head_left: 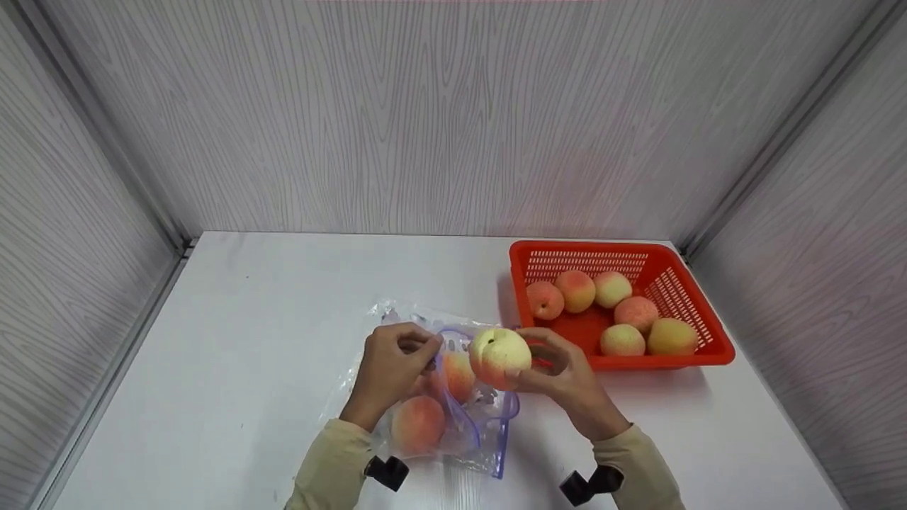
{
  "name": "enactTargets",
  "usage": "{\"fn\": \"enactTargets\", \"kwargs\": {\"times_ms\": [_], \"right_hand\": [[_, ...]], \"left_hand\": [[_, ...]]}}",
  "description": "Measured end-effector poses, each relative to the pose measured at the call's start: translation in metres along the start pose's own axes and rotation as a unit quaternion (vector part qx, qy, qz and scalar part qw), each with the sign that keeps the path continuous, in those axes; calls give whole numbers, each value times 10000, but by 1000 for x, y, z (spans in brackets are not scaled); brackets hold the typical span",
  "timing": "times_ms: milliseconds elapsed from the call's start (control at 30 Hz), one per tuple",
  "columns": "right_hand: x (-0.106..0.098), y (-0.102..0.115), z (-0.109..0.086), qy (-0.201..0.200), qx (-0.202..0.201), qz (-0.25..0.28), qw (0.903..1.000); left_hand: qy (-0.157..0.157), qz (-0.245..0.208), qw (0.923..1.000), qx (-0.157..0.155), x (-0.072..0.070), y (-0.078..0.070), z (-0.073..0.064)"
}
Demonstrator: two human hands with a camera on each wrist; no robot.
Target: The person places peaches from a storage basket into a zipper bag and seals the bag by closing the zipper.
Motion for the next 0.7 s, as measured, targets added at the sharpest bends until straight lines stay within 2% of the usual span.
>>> {"fn": "enactTargets", "kwargs": {"times_ms": [267,567,700], "right_hand": [[9,-6,2,202,-42,-468,9987],[11,-13,4,157,-46,-843,9963],[12,-15,3,223,43,-720,9971]], "left_hand": [[-7,0,10000,40,-1,0,1],[-4,42,10000,24,-1,-1,0],[8,252,9996,98,0,-4,0]]}}
Point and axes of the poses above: each hand's wrist, its own z-axis towards the middle knuckle, its own x-axis out of the palm, y = z × x, the point moved 8 cm from there along z, towards the middle knuckle, and after that the axes turned 10 degrees about x, right-handed, at the moved point
